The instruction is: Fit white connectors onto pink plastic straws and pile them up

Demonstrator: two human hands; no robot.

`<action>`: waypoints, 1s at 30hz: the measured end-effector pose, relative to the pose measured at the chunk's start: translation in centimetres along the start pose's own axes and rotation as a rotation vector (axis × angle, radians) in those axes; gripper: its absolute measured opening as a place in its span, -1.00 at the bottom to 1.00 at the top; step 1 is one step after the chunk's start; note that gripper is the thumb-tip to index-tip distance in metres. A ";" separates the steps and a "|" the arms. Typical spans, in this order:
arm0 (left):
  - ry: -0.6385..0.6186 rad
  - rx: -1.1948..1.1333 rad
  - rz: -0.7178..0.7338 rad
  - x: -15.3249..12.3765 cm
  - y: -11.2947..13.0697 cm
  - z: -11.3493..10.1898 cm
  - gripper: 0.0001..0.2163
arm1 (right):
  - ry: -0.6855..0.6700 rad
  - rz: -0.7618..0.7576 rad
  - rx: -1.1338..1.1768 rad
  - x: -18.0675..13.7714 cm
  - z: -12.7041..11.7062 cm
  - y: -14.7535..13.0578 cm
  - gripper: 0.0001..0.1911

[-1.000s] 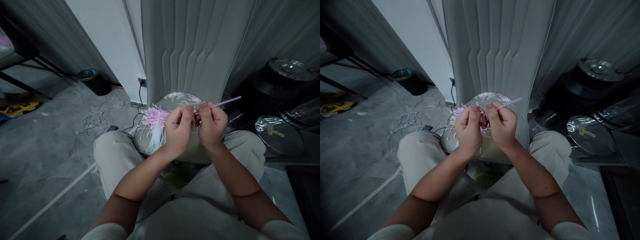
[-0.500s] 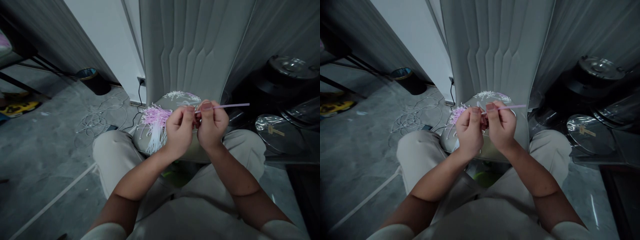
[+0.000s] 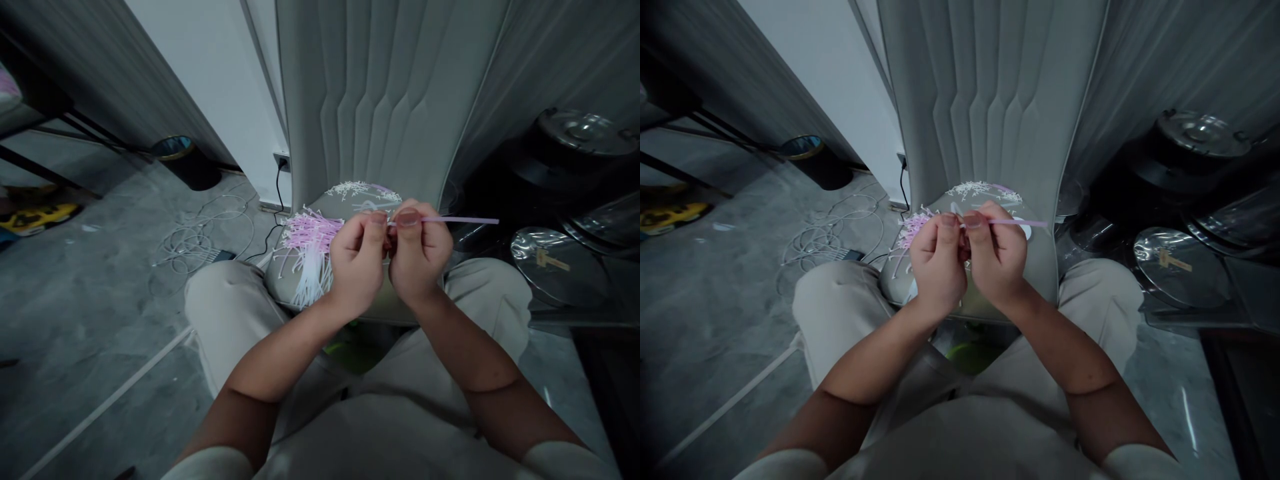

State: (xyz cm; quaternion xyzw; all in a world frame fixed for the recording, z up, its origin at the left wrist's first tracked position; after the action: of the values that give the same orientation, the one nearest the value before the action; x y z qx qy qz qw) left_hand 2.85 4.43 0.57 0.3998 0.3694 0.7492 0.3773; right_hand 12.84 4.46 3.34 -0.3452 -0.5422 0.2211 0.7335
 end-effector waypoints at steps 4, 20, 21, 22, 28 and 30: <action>-0.003 -0.010 0.005 -0.1 0.0 0.0 -0.61 | 0.033 -0.036 -0.008 0.0 -0.2 -0.3 -0.61; -0.003 0.028 0.017 -0.2 0.1 0.0 -0.60 | 0.024 0.018 -0.010 -0.1 0.0 0.1 -0.62; -0.008 0.022 0.022 -0.2 0.2 0.1 -0.61 | 0.025 0.012 -0.002 -0.1 0.0 0.0 -0.62; -0.009 0.017 0.026 -0.2 0.2 0.1 -0.61 | 0.027 0.004 0.004 -0.1 0.0 0.0 -0.62; -0.015 0.004 0.013 -0.3 0.1 -0.1 -0.63 | 0.007 0.014 0.046 -0.2 0.2 0.1 -0.63; -0.029 -0.013 0.009 -0.4 0.0 0.0 -0.65 | 0.006 0.014 0.073 -0.2 0.2 0.2 -0.64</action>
State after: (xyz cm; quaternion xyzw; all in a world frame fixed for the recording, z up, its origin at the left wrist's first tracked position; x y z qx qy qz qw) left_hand 2.96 4.10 0.46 0.4099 0.3573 0.7473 0.3819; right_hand 12.63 4.47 3.11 -0.3227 -0.5292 0.2449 0.7455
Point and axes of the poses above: each hand's wrist, its own x-axis towards the middle knuckle, its own z-axis out of the palm, y = z × x, the point moved 8 cm from there along x, towards the middle knuckle, and after that the axes turned 9 degrees about y, right-handed, at the moved point
